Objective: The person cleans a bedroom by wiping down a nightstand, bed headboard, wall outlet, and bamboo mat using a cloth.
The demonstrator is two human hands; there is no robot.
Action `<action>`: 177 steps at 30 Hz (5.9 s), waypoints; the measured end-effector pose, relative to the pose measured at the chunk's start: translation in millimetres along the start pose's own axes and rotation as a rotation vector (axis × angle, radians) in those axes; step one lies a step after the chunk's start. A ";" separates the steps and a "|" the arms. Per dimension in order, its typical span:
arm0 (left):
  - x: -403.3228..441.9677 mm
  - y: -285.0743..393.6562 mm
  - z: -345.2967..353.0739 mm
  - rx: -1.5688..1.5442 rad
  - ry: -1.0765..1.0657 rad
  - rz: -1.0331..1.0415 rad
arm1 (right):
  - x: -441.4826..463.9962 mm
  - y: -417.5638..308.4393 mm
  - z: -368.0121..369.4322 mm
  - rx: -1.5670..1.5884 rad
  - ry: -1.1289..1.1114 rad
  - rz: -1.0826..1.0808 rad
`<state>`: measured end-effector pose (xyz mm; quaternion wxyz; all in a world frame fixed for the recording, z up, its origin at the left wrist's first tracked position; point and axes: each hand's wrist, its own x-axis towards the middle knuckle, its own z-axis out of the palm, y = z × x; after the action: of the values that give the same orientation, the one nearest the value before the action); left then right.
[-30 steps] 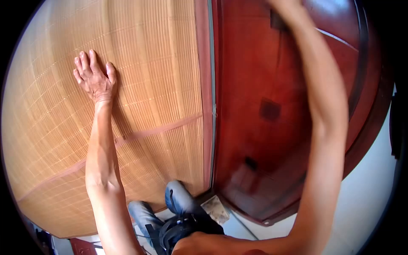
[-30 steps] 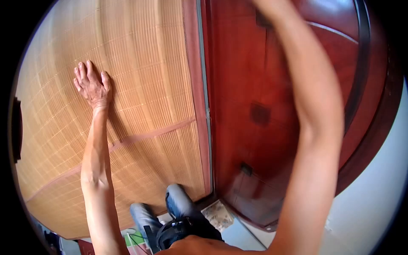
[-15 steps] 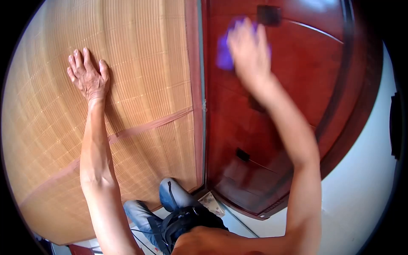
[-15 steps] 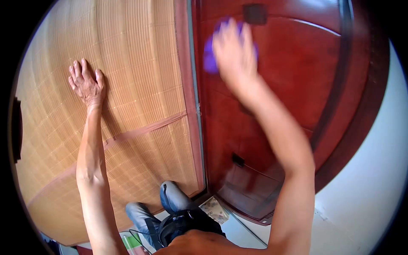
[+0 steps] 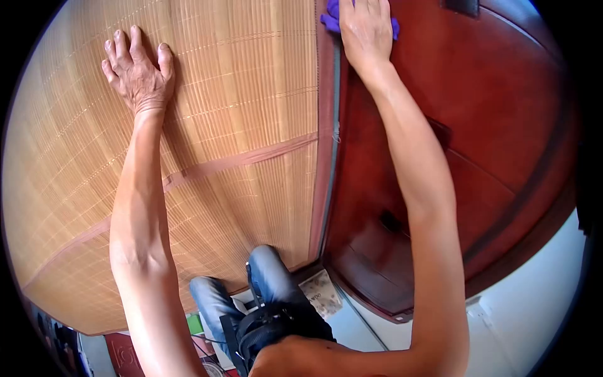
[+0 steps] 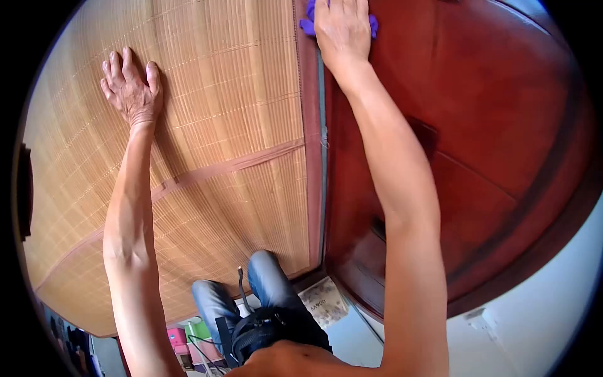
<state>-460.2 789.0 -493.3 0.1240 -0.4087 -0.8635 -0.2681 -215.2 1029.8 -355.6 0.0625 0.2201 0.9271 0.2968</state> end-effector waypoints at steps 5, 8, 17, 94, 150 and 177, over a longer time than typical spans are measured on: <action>-3.1 -0.9 0.4 -0.032 0.016 0.030 | -142.8 -51.5 -28.2 0.206 -0.015 0.058; -4.0 -3.4 4.8 -0.042 0.019 0.021 | -254.9 -92.4 -68.0 0.319 -0.170 0.136; -14.2 -50.0 5.8 0.077 -0.111 0.429 | -290.4 -115.9 -60.8 0.287 -0.116 0.170; -275.1 25.4 -521.1 -0.647 -1.059 -0.822 | -619.7 184.6 -612.1 0.054 0.783 1.044; -338.1 -23.7 -544.9 -0.732 -1.005 -1.115 | -562.3 230.2 -598.7 0.001 0.431 0.960; -295.1 19.2 -537.4 -0.610 -1.115 -0.963 | -581.8 144.3 -494.7 0.064 0.229 1.085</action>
<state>-260.6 307.0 -170.6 -0.5730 -0.0803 -0.7687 -0.2728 237.2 617.1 122.9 -0.2072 0.6342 0.6902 0.2800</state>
